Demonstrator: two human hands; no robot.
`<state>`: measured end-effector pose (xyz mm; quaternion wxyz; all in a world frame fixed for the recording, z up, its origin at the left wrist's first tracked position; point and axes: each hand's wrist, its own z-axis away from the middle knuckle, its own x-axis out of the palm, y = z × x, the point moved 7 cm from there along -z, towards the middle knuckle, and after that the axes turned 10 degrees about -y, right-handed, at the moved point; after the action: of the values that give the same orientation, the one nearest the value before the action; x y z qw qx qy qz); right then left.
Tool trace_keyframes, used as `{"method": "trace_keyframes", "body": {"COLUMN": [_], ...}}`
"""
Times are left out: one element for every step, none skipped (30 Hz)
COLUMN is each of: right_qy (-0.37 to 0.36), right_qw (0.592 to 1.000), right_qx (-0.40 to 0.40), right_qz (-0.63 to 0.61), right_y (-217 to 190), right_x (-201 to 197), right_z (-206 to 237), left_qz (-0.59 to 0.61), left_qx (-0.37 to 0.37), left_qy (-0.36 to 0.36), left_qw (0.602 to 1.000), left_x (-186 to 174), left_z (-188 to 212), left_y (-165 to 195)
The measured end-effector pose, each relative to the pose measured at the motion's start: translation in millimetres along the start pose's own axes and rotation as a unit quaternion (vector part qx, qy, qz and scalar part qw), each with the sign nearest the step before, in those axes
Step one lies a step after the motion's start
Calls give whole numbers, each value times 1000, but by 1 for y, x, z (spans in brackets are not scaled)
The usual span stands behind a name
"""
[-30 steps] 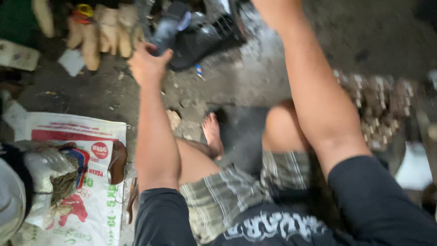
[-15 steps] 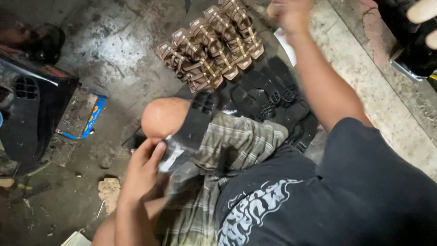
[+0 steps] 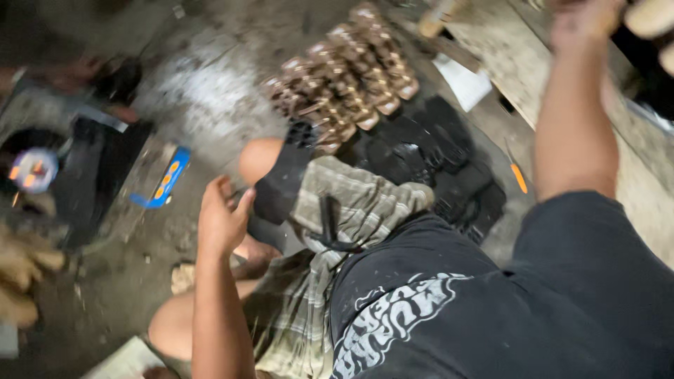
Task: The person sits on the floor and uses a knife-like tool to trim or adjust the straps of brown sandals. They repeatedly pick up sandals, work on the strap edges, and place them back into a pile. The person also handles a black sandal sole and a grinding machine briefly.
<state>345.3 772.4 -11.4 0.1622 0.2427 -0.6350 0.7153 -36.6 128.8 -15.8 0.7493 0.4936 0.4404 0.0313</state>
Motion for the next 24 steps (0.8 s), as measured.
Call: {"method": "trace_keyframes", "body": {"right_qy": [-27,-70,-121,-174,-225,-273,-323,-372,-417,-459,-496,-531,-566,-595,-621,-647,-664,-682,-698,-708,-716,-727,-736,-746], "right_qw": [1000,997,991,981,968,951,931,909,886,860,837,813,787,763,741,716,700,682,664,657,653,648,642,627], "right_qx": [7,25,50,71,97,126,150,170,189,209,222,233,241,249,254,261,262,264,267,257,246,227,209,218], "right_qz": [5,16,30,43,58,72,82,80,78,77,68,60,51,41,31,21,12,2,-6,-16,-20,-29,-38,-58], "right_y": [0,4,14,20,35,50,63,79,95,109,124,137,145,155,161,165,167,164,162,161,160,160,160,162], "right_x": [8,18,31,45,60,72,87,104,119,134,153,169,187,202,214,227,239,248,260,270,282,293,304,317], "right_z": [-4,-7,-7,-6,-1,8,17,28,43,56,70,84,99,114,129,145,158,173,187,201,214,230,246,262], "left_qz": [-40,-82,-73,-52,-61,-58,-46,-46,-44,-44,-48,-52,-44,-36,-29,-56,-84,-114,-104,-93,-84,-85,-85,-85], "left_qx": [8,10,-105,-215,-32,-82,-61,-48,-35,-13,7,32,35,37,42,88,133,178,222,265,308,314,320,326], "left_qy": [22,47,-26,-99,-103,-134,-73,-75,-81,-42,-4,31,43,54,63,34,5,-24,-38,-52,-67,-86,-106,-124], "left_qw": [999,995,991,970,992,986,994,995,995,998,999,998,998,997,997,994,988,977,969,958,945,942,938,933], "left_x": [-4,-9,5,19,34,53,62,76,87,90,91,92,94,94,96,104,114,125,133,144,152,160,166,170], "left_z": [4,11,21,38,41,63,81,89,93,94,97,98,96,92,92,93,94,97,99,101,102,97,93,89], "left_y": [10,21,18,17,57,66,86,98,105,110,112,113,111,105,101,105,108,111,115,120,124,123,122,121]}}
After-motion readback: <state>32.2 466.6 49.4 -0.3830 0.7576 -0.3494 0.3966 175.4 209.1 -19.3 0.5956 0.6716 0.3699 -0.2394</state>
